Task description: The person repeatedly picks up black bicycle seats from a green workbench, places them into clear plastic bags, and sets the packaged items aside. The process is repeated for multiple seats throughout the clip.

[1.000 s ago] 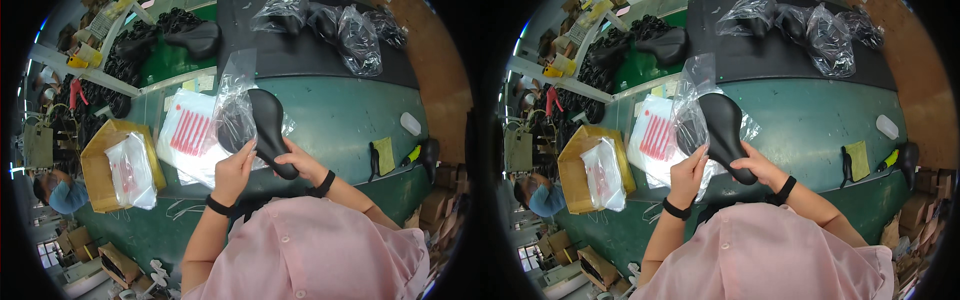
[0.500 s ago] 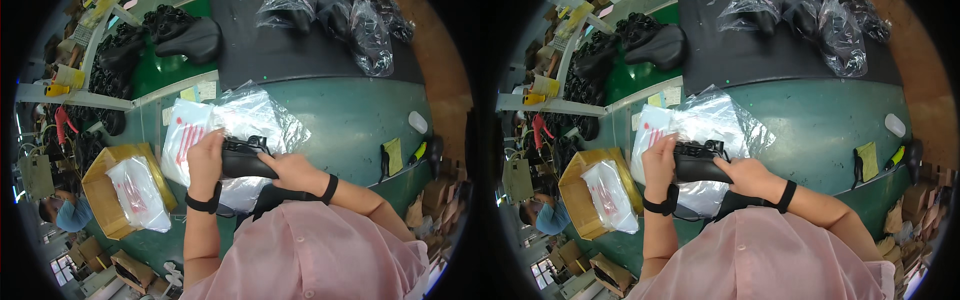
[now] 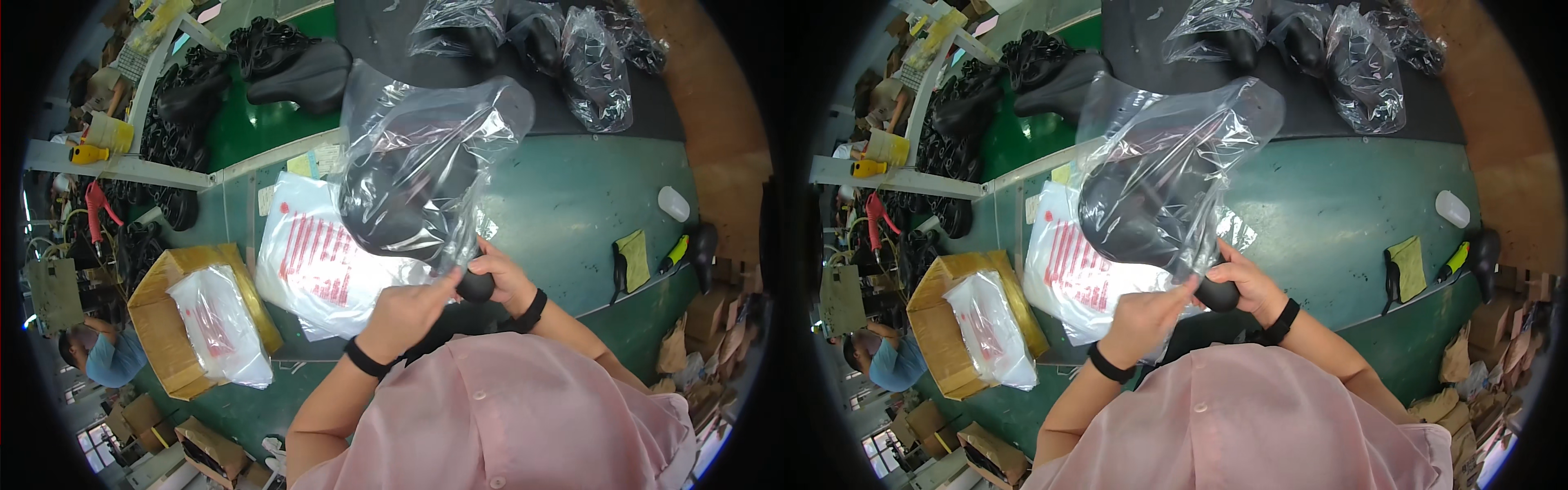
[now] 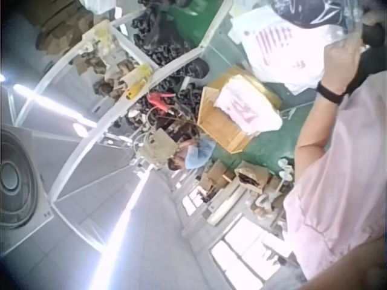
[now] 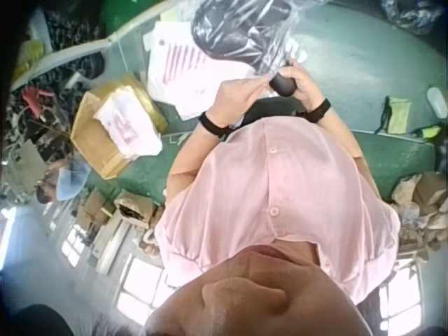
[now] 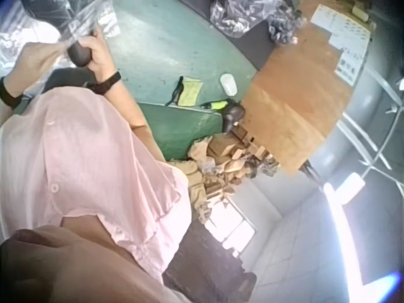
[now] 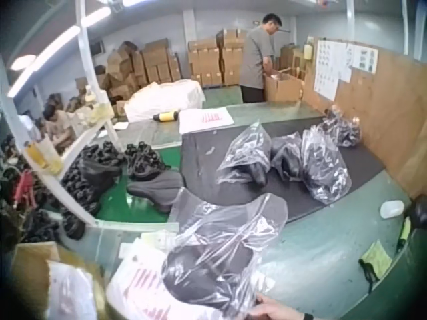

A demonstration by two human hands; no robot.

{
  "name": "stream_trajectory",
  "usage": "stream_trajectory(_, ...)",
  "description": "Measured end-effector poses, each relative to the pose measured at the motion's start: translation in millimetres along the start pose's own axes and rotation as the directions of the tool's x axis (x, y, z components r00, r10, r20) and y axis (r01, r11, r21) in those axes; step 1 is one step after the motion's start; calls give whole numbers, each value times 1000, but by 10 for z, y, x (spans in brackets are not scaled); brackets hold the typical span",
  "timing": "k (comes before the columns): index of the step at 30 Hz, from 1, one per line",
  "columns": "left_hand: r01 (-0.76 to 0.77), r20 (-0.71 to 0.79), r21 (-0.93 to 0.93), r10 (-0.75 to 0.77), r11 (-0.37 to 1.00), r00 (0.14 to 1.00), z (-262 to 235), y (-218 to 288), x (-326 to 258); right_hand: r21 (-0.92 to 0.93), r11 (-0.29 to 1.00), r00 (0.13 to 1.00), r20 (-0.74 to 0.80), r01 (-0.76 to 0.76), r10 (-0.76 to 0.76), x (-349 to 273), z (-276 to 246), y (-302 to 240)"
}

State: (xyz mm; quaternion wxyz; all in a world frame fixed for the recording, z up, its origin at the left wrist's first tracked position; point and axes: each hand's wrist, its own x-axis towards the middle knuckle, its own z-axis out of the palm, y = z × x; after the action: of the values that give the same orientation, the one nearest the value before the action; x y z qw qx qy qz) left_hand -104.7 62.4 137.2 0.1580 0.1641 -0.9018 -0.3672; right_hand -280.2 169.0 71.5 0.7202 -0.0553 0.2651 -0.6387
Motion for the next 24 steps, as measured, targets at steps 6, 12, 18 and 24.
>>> stream_trajectory(6, 223, 16, -422, -239, 879, 971, 140, 167, -20, -7, 994, 991, -65, 112, -112, -182, -53, 90)
stream_trajectory(12, 225, -460, -635, -596, 739, 658, 73, -401, 82, -101, 987, 992, 23, 127, -126, -386, -17, -125)
stream_trajectory(18, 35, -495, -725, -556, 688, 667, 730, -350, 402, -137, 982, 991, -4, 132, -133, -394, 157, -130)
stream_trajectory(24, 255, -456, -86, -265, 963, 849, 691, -702, 272, -81, 991, 993, 42, 110, -107, -276, 220, -271)
